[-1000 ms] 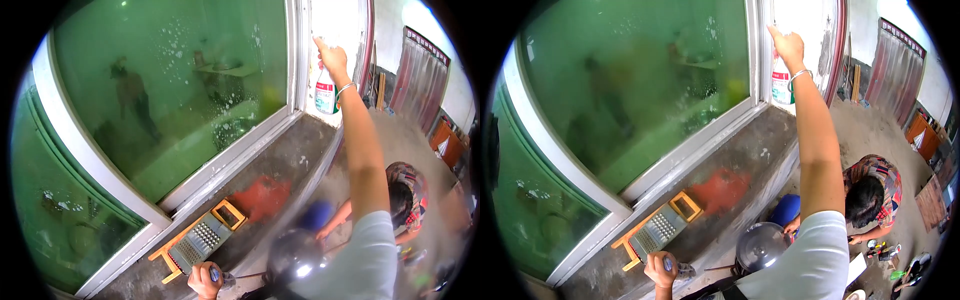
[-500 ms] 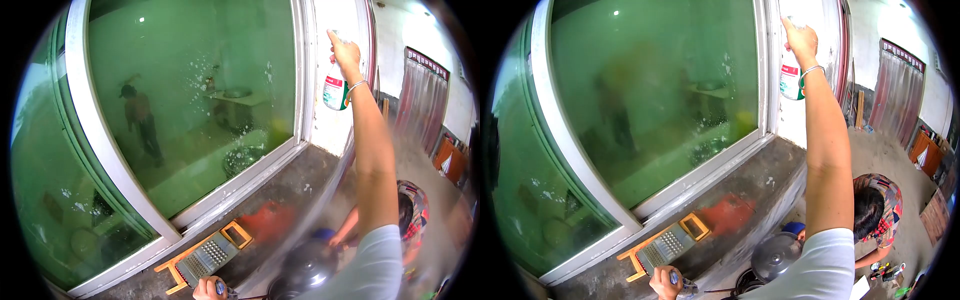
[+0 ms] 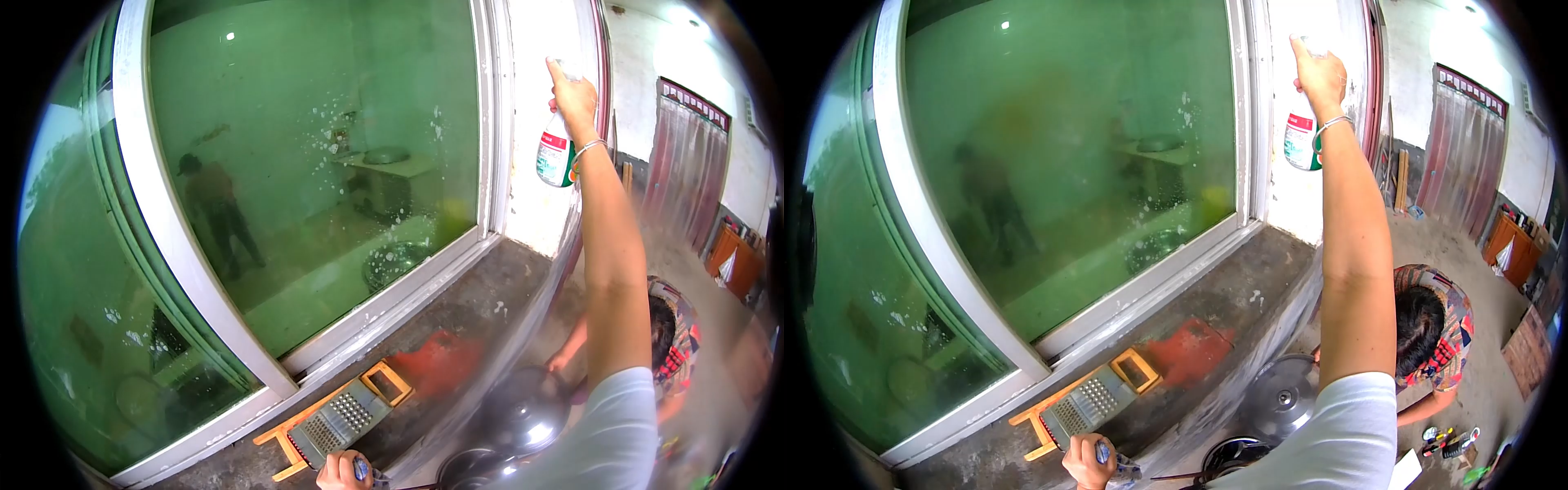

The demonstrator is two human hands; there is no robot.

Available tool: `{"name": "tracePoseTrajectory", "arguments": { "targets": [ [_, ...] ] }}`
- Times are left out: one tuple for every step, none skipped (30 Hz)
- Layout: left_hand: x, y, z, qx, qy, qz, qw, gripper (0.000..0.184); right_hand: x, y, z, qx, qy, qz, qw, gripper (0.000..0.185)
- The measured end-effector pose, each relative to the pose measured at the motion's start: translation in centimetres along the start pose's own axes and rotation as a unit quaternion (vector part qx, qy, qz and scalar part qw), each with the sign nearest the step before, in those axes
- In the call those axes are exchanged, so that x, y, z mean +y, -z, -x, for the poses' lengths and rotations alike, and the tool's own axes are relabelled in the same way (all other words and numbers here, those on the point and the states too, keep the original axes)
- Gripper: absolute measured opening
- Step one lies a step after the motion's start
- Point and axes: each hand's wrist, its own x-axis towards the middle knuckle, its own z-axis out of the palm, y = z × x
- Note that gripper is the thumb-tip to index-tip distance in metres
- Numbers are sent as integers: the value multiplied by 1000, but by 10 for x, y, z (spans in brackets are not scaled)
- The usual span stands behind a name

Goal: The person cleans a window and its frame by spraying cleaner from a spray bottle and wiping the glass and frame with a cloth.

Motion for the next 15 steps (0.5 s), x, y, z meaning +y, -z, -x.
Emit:
{"name": "tracePoseTrajectory", "arguments": {
  "targets": [
    [2, 1, -1, -1, 3, 3, 1000, 15, 4, 0, -4, -1, 0, 2, 1000, 61],
    [2, 1, -2, 0, 5, 6, 1000, 15, 3, 2, -5, 10, -1, -5, 1000, 58],
    [2, 1, -2, 1, 4, 7, 1000, 15, 3, 4, -5, 22, -2, -13, 1000, 56],
    [3, 1, -2, 0, 7, 7, 1000, 15, 3, 6, -5, 23, -2, -12, 1000, 56],
    [3, 2, -2, -2, 10, 8, 1000, 15, 1, 8, -3, 26, 2, -10, 1000, 56],
    [3, 2, -2, -2, 9, 8, 1000, 15, 0, 9, -2, 29, 5, -9, 1000, 56],
    [2, 2, -2, -3, 6, 12, 1000, 15, 1, 10, -2, 30, 5, -8, 1000, 56],
    [3, 3, -2, -6, 4, 15, 1000, 15, 4, 9, -4, 26, 16, -27, 999, 56],
    [3, 3, -2, -8, 4, 15, 1000, 15, 7, 9, -4, 23, 28, -45, 998, 56],
    [3, 3, -2, -5, 5, 12, 1000, 16, 10, 8, -5, 22, 27, -44, 998, 56],
    [4, 3, -2, -1, 6, 8, 1000, 16, 14, 7, -6, 14, 14, -34, 999, 56],
    [4, 2, -2, -3, 6, 8, 1000, 16, 19, 7, -5, 5, 1, -24, 1000, 56],
    [4, 2, -2, -1, 6, 7, 1000, 16, 24, 7, -4, 4, 0, -22, 1000, 56],
    [4, 1, -2, 2, 7, 6, 1000, 16, 31, 6, -5, -23, -7, 20, 1000, 62],
    [4, 2, -3, 0, 8, 6, 1000, 16, 39, 5, -5, -51, -15, 64, 997, 69]
  ]
}}
